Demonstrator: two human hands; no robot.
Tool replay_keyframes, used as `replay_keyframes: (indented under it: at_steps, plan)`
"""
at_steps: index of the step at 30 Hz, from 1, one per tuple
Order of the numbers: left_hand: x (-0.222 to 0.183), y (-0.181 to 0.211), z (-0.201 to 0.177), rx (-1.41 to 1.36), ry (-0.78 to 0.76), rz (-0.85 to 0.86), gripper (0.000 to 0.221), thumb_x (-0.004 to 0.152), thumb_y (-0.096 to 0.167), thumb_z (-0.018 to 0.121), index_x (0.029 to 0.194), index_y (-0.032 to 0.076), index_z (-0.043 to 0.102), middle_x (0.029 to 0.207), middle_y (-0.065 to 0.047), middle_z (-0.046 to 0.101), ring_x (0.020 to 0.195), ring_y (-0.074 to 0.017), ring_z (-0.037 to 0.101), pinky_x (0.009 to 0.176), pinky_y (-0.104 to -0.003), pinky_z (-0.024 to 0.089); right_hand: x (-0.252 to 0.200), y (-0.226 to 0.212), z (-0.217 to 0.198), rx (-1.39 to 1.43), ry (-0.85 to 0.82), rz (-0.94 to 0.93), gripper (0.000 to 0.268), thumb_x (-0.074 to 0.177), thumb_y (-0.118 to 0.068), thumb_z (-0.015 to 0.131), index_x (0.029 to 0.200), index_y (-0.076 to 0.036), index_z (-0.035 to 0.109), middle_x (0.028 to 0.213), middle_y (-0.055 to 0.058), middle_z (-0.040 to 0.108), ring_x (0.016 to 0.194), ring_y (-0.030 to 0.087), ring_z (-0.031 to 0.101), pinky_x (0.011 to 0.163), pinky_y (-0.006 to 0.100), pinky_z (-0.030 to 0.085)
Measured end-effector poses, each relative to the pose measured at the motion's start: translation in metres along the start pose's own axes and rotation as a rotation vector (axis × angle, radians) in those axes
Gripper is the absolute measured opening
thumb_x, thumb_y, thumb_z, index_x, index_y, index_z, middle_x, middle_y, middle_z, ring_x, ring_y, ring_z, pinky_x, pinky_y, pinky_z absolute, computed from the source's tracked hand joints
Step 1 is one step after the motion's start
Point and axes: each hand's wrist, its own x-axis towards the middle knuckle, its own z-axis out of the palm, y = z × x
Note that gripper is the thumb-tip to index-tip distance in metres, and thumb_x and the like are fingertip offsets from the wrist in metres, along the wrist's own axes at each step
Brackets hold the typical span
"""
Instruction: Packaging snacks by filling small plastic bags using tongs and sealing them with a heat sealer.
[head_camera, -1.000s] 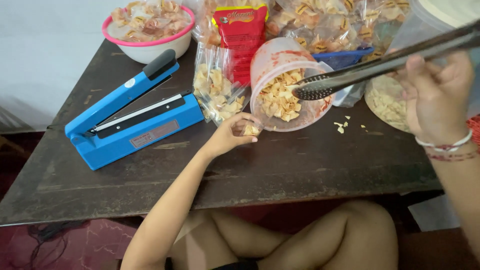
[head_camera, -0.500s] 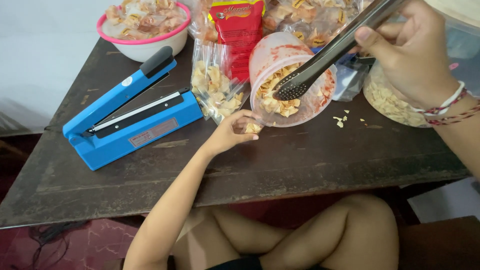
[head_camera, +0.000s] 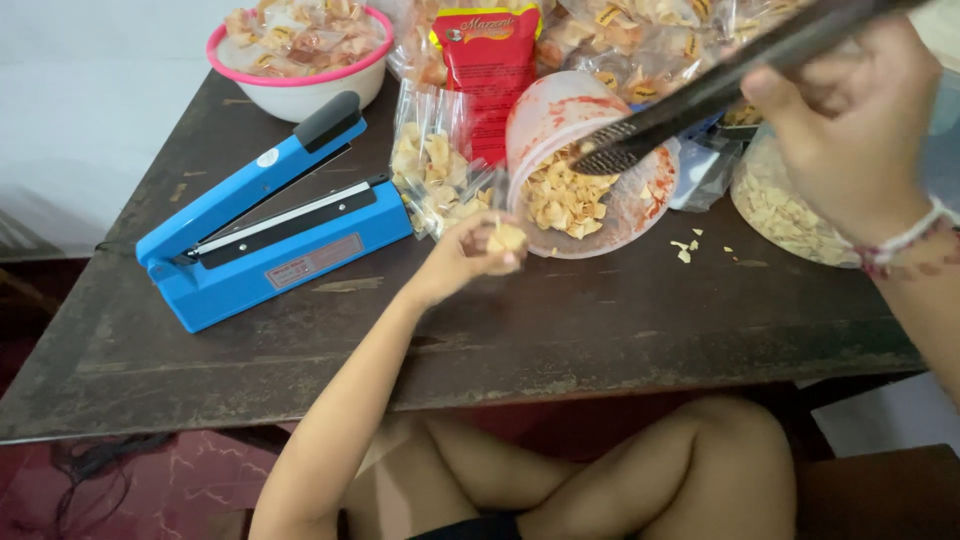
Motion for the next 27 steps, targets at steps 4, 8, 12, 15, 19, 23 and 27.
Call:
replay_keyframes:
  at_steps: [4, 8, 12, 15, 19, 23, 27]
  plan:
    - [0.003, 0.0, -0.01, -0.194, 0.192, 0.118, 0.041, 0.087, 0.005, 0.063, 0.127, 0.01, 0.05, 0.117, -0.01, 0.064, 0.104, -0.0231, 0.067, 0.09, -0.035, 0.058, -0.052, -0.003, 0.023, -0.28, -0.105, 0.114, 0.015, 0.105, -0.012, 0.067, 0.11, 0.001, 0.063, 0.067, 0.005, 0.053, 0.05, 0.012, 0.043, 0.039, 0.024, 0.032]
    - [0.005, -0.007, -0.017, -0.481, 0.444, 0.113, 0.05, 0.089, 0.006, 0.062, 0.135, 0.008, 0.043, 0.115, -0.015, 0.064, 0.099, -0.0249, 0.068, 0.082, -0.036, 0.06, -0.081, -0.018, 0.08, -0.513, -0.231, -0.561, 0.017, 0.085, -0.006, 0.064, 0.101, -0.011, 0.065, 0.097, 0.01, 0.07, 0.09, 0.023, 0.066, 0.083, 0.035, 0.054]
    - [0.009, -0.024, -0.026, -0.419, 0.511, 0.101, 0.056, 0.09, 0.013, 0.064, 0.14, 0.008, 0.04, 0.115, -0.014, 0.063, 0.097, -0.0257, 0.069, 0.08, -0.039, 0.06, -0.101, 0.016, 0.115, -0.514, -0.316, -0.743, 0.021, 0.087, 0.0, 0.059, 0.108, -0.005, 0.061, 0.106, 0.016, 0.066, 0.101, 0.025, 0.065, 0.092, 0.035, 0.051]
    - [0.008, -0.021, -0.024, -0.374, 0.524, 0.072, 0.05, 0.092, 0.015, 0.062, 0.138, 0.008, 0.043, 0.109, -0.014, 0.066, 0.092, -0.0233, 0.07, 0.077, -0.038, 0.061, -0.11, 0.034, 0.127, -0.56, -0.333, -0.775, 0.026, 0.085, -0.001, 0.059, 0.111, -0.006, 0.059, 0.109, 0.015, 0.065, 0.109, 0.023, 0.062, 0.101, 0.034, 0.047]
    - [0.009, -0.026, -0.024, -0.367, 0.471, 0.055, 0.036, 0.093, 0.016, 0.059, 0.128, 0.009, 0.051, 0.104, -0.019, 0.068, 0.094, -0.0299, 0.07, 0.076, -0.039, 0.061, -0.116, 0.035, 0.131, -0.645, -0.457, -0.591, 0.045, 0.087, 0.0, 0.052, 0.13, -0.013, 0.047, 0.137, 0.008, 0.049, 0.134, 0.023, 0.04, 0.115, 0.038, 0.032]
    - [0.006, -0.019, -0.025, -0.351, 0.48, 0.066, 0.035, 0.093, 0.017, 0.06, 0.126, 0.009, 0.053, 0.103, -0.019, 0.068, 0.094, -0.0285, 0.07, 0.076, -0.038, 0.061, -0.117, 0.022, 0.142, -0.586, -0.483, -0.295, 0.073, 0.067, 0.005, 0.062, 0.134, -0.018, 0.046, 0.144, 0.007, 0.041, 0.139, 0.029, 0.031, 0.112, 0.043, 0.029]
    - [0.007, -0.023, -0.03, -0.32, 0.498, 0.061, 0.033, 0.094, 0.016, 0.059, 0.127, 0.012, 0.053, 0.102, -0.017, 0.069, 0.094, -0.0272, 0.07, 0.077, -0.036, 0.061, -0.108, 0.012, 0.196, -0.375, -0.356, -0.089, 0.033, 0.08, -0.012, 0.059, 0.112, -0.019, 0.062, 0.099, 0.001, 0.058, 0.106, 0.021, 0.054, 0.087, 0.039, 0.042]
